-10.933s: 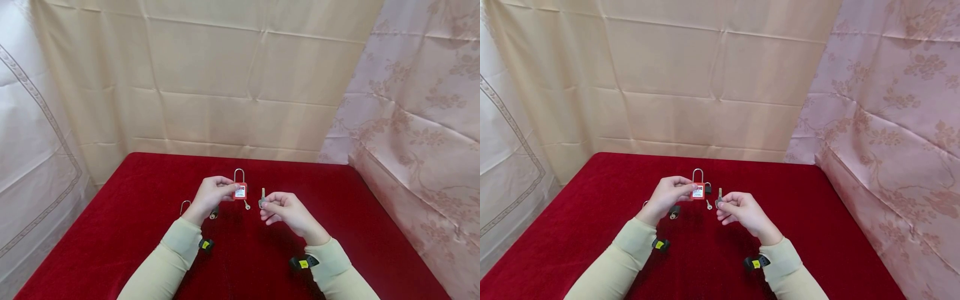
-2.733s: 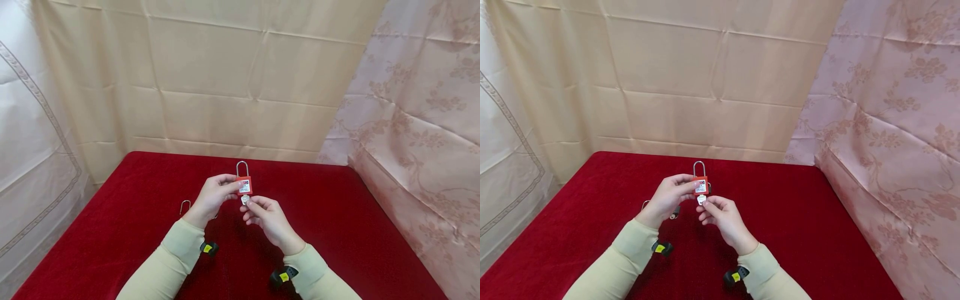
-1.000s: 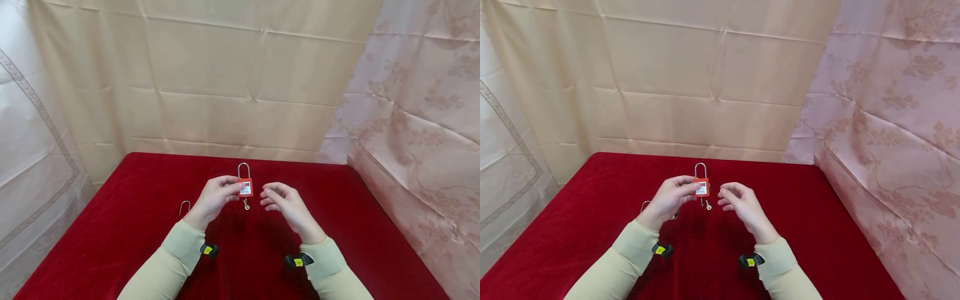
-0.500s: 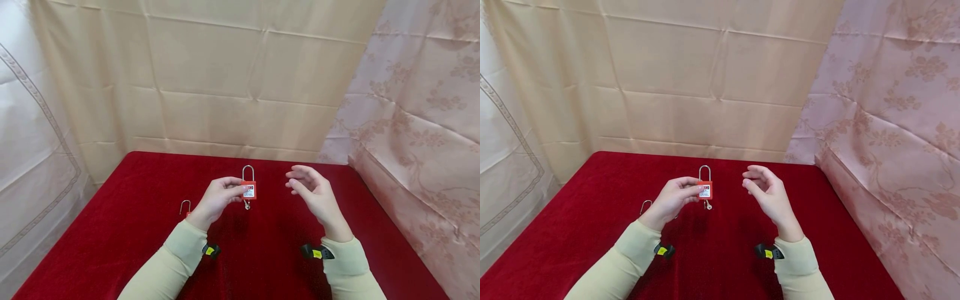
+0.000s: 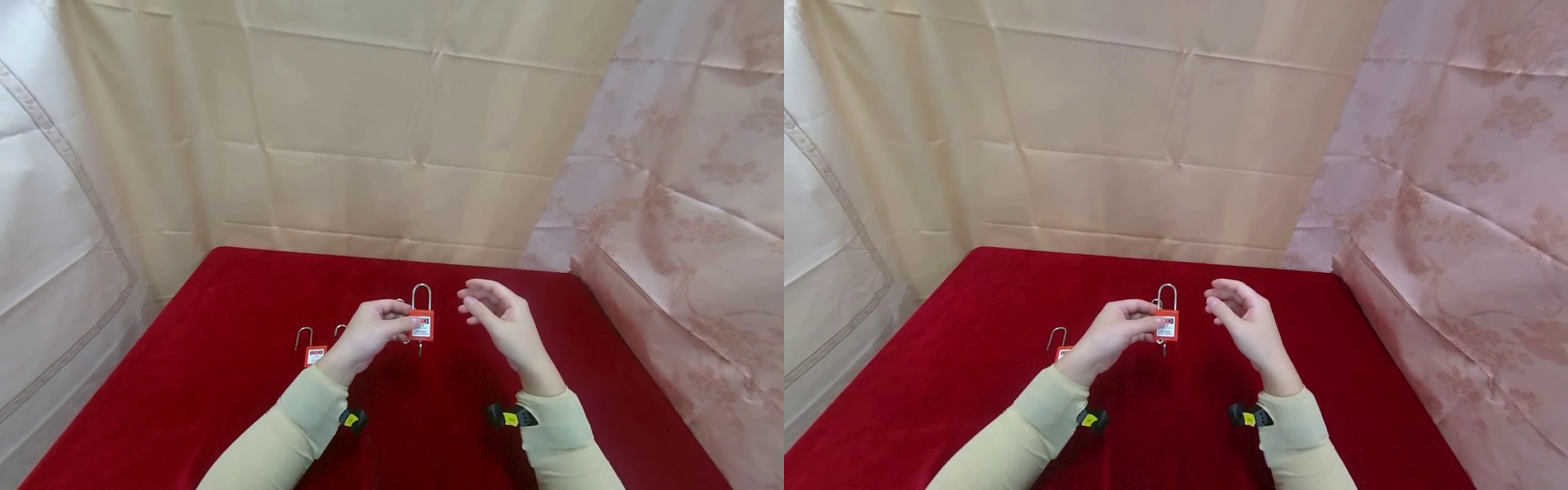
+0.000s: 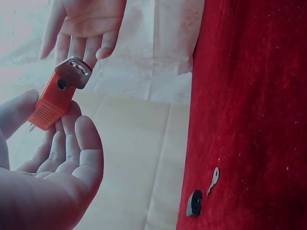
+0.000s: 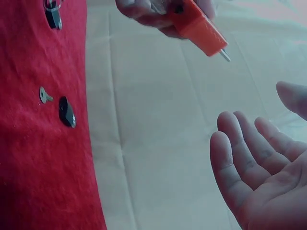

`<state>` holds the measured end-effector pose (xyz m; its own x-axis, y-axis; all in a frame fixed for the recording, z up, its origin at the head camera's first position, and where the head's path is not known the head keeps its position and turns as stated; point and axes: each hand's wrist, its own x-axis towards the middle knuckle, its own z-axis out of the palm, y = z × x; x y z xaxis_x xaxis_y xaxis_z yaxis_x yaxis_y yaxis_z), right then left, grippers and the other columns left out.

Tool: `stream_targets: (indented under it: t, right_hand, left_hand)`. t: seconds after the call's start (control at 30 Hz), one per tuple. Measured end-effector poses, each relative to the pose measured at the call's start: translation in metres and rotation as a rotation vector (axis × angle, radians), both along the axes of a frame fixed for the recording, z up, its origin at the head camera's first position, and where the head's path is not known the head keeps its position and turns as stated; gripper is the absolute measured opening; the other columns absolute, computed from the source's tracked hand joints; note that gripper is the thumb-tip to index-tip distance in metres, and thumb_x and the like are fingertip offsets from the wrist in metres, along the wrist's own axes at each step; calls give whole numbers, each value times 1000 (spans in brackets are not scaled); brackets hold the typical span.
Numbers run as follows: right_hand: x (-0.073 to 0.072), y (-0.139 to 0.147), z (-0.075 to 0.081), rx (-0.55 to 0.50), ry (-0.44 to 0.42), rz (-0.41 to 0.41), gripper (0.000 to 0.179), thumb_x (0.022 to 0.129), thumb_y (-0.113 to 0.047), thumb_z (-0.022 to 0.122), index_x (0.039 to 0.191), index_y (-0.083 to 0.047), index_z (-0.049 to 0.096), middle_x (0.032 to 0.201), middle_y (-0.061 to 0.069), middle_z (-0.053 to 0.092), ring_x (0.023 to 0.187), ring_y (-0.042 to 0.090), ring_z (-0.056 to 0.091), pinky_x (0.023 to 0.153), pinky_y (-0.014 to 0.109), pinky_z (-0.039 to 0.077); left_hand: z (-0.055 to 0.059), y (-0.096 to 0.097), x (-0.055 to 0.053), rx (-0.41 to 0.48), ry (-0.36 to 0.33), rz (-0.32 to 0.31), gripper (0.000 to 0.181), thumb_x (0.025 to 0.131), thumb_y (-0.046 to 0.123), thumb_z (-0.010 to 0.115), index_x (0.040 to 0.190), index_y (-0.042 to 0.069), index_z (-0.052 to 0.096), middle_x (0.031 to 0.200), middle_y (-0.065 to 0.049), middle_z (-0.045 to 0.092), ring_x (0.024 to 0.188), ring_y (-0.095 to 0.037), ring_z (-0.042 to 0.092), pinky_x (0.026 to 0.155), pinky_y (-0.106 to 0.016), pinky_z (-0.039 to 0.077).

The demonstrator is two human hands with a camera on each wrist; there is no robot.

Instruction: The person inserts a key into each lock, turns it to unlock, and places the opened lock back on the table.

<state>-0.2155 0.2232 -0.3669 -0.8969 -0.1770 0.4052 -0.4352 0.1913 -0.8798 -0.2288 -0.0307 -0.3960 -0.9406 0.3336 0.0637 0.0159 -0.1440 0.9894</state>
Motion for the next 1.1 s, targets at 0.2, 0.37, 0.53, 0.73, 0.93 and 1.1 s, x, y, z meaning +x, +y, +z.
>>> stream_targets:
  t: [0.2, 0.37, 0.53, 0.73, 0.93, 1.1]
  right_hand:
    - [-2, -9, -8, -36, -103, 10, 35, 100, -14, 68, 130, 1, 61, 119, 26, 67, 95, 37, 69, 76, 36, 60]
    - [-6, -16, -16, -52, -178, 40, 35, 99, -13, 67, 130, 2, 61, 116, 23, 70, 96, 38, 69, 76, 36, 60]
    - [-8, -20, -20, -91, -190, 60, 35, 98, -7, 67, 129, 7, 60, 115, 28, 69, 90, 21, 72, 75, 34, 60]
    - [-8, -23, -20, -91, -194, 51, 31, 97, -8, 69, 123, 8, 65, 106, 18, 73, 89, 19, 69, 74, 36, 60]
    - [-8, -23, -22, -67, -182, 34, 23, 96, -8, 70, 113, 8, 70, 94, 10, 73, 86, 19, 67, 74, 37, 60]
    - [-9, -24, -22, -59, -174, 32, 22, 96, -8, 70, 112, 8, 70, 91, 10, 72, 83, 19, 66, 74, 39, 60]
  left_hand:
    - [-2, 7, 3, -17, 10, -16, 28, 90, 5, 75, 113, -9, 68, 99, -16, 72, 76, -17, 67, 74, -32, 58]
    - [-5, 10, 4, -44, -3, -33, 28, 90, 8, 77, 112, -7, 70, 97, -12, 74, 80, -19, 69, 76, -35, 59]
    - [-6, 13, 4, -61, 12, -48, 27, 90, 9, 77, 111, -7, 70, 97, -12, 74, 81, -19, 69, 76, -35, 60]
    - [-9, 15, 5, -76, 3, -58, 27, 90, 8, 77, 111, -7, 70, 96, -13, 74, 79, -19, 69, 75, -34, 59]
    - [-10, 16, 6, -112, -8, -69, 28, 90, 10, 77, 113, -5, 71, 98, -12, 74, 78, -18, 70, 75, -35, 60]
    - [-9, 15, 6, -135, -18, -74, 28, 90, 13, 78, 113, -1, 72, 99, -11, 74, 79, -21, 71, 77, -38, 60]
